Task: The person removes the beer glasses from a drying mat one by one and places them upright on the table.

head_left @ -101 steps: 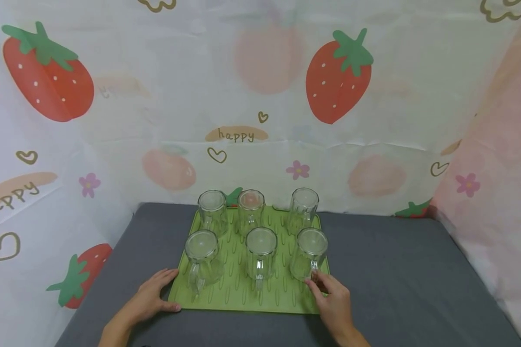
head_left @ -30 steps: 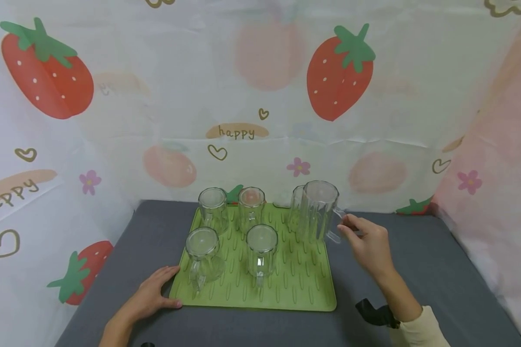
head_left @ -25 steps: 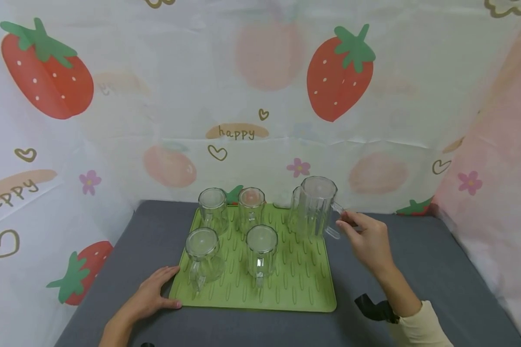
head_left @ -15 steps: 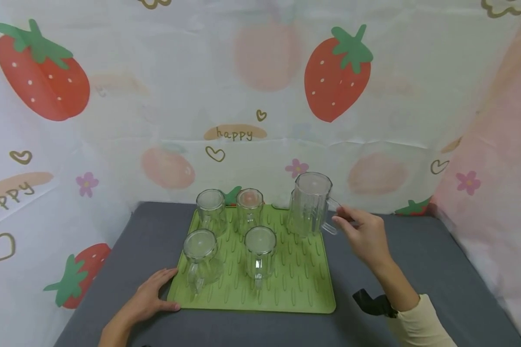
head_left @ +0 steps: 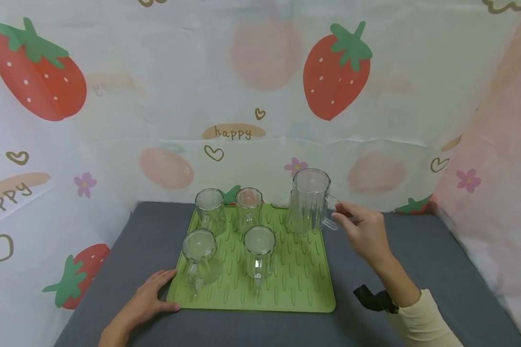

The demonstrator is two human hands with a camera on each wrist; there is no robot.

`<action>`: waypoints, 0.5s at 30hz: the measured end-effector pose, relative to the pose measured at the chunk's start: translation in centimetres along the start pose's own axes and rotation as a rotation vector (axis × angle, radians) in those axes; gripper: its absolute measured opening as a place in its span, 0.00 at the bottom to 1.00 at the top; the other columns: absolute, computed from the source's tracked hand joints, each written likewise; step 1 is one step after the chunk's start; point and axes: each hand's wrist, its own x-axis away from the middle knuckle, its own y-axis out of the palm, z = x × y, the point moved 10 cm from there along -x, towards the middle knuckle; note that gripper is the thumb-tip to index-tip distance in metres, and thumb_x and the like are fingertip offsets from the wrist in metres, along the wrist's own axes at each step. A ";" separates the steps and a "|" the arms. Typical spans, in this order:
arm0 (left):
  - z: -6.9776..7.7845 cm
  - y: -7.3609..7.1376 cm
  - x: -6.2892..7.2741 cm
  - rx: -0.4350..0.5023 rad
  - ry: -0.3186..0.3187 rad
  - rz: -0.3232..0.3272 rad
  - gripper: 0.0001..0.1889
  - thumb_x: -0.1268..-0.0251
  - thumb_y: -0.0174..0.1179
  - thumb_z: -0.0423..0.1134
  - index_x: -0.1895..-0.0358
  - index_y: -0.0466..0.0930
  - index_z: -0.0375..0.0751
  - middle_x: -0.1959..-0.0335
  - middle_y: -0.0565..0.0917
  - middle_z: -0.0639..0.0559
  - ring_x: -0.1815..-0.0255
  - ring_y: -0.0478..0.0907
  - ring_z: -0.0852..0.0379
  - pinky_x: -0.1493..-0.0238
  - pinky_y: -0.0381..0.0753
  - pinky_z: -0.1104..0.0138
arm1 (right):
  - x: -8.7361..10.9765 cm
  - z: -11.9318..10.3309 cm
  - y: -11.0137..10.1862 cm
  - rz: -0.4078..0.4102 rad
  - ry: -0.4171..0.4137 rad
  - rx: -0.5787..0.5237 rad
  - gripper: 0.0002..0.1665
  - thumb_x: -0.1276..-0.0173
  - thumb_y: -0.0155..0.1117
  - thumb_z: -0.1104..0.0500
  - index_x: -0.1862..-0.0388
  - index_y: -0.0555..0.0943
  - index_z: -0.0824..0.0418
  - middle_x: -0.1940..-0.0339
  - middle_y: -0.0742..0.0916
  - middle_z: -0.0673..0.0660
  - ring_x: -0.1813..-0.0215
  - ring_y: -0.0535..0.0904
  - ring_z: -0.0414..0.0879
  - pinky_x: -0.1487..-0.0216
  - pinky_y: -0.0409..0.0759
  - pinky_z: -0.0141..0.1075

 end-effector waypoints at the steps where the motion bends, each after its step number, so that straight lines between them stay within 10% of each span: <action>1: 0.0 0.0 0.0 -0.004 0.000 0.004 0.49 0.56 0.76 0.52 0.31 0.66 0.31 0.32 0.69 0.29 0.29 0.58 0.27 0.41 0.61 0.29 | -0.1 -0.1 -0.1 0.002 -0.004 0.001 0.14 0.44 0.72 0.71 0.58 0.86 0.73 0.65 0.89 0.64 0.65 0.87 0.53 0.67 0.86 0.39; 7: 0.0 -0.2 0.0 -0.020 -0.017 0.008 0.48 0.56 0.76 0.51 0.32 0.67 0.31 0.33 0.70 0.30 0.28 0.57 0.26 0.40 0.61 0.30 | -0.6 -0.6 -0.5 0.017 -0.044 -0.009 0.11 0.46 0.73 0.72 0.62 0.86 0.71 0.69 0.89 0.63 0.69 0.87 0.52 0.64 0.73 0.10; 15: 0.2 -0.2 0.2 0.003 -0.027 -0.011 0.47 0.56 0.76 0.50 0.32 0.67 0.31 0.32 0.68 0.29 0.28 0.56 0.26 0.41 0.63 0.30 | -1.2 -1.5 -0.8 0.022 -0.124 -0.008 0.14 0.50 0.73 0.75 0.61 0.86 0.73 0.69 0.89 0.63 0.68 0.87 0.53 0.59 0.74 0.11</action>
